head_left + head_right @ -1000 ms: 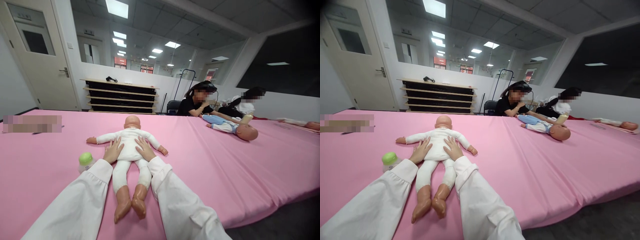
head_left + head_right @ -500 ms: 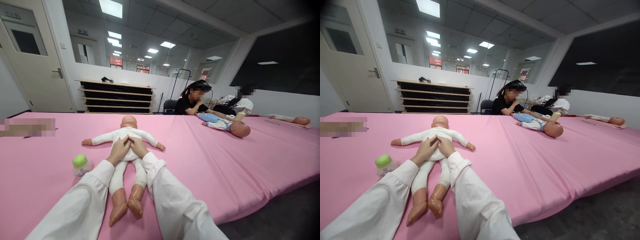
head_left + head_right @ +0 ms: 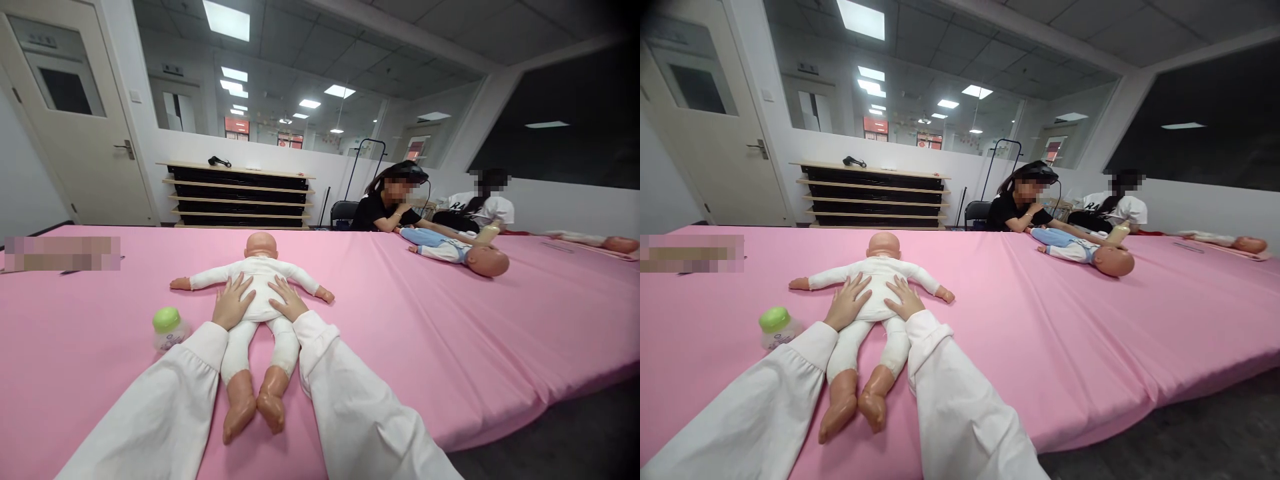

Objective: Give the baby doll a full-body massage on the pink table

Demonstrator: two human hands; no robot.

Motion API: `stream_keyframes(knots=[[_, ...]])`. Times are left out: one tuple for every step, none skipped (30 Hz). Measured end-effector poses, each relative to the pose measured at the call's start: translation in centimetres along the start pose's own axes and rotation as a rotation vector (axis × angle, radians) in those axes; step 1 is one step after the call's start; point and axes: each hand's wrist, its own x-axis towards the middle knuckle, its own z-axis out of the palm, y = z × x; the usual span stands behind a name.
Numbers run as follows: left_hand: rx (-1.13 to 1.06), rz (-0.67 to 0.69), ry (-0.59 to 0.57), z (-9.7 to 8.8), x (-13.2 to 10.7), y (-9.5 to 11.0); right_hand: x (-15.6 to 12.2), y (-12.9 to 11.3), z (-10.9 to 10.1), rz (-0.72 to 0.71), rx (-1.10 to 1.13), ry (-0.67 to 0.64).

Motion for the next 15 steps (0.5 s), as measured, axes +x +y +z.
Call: stream_keyframes(knots=[[-0.022,-0.04,0.02,0.0,0.0,-0.4,-0.1,0.2,0.0,0.0,0.007,0.015],[-0.034,-0.085,0.05,-0.2,-0.1,-0.8,-0.2,0.3,0.0,0.001,0.016,0.053],[-0.035,-0.134,0.091,-0.3,-0.1,-1.2,-0.4,0.3,-0.1,0.01,0.029,0.115],[-0.03,-0.181,0.142,-0.6,-0.2,-1.4,-0.5,0.3,-0.2,0.032,0.046,0.197],[-0.027,-0.224,0.204,-0.8,-0.2,-1.5,-0.5,0.1,-0.4,0.065,0.064,0.288],[-0.031,-0.25,0.271,-1.0,-0.2,-1.4,-0.5,-0.2,-0.5,0.104,0.082,0.38],[-0.044,-0.246,0.34,-1.2,-0.3,-1.2,-0.5,-0.5,-0.6,0.136,0.095,0.457],[-0.069,-0.206,0.396,-1.3,-0.4,-0.7,-0.4,-0.9,-0.7,0.142,0.105,0.509],[-0.102,-0.127,0.42,-1.2,-0.4,-0.2,-0.2,-1.3,-0.7,0.114,0.113,0.532],[-0.136,-0.018,0.402,-1.1,-0.5,0.4,0.1,-1.7,-0.6,0.053,0.118,0.528],[-0.163,0.099,0.351,-0.8,-0.6,1.0,0.3,-2.1,-0.4,-0.023,0.123,0.501],[-0.178,0.202,0.273,-0.6,-0.7,1.5,0.6,-2.3,-0.2,-0.095,0.13,0.46],[-0.178,0.268,0.19,-0.3,-0.7,1.9,0.8,-2.5,0.1,-0.149,0.138,0.41],[-0.17,0.3,0.11,0.0,-0.7,2.1,1.0,-2.5,0.4,-0.177,0.142,0.357],[-0.153,0.305,0.045,0.1,-0.7,2.1,1.1,-2.4,0.6,-0.182,0.137,0.302]])
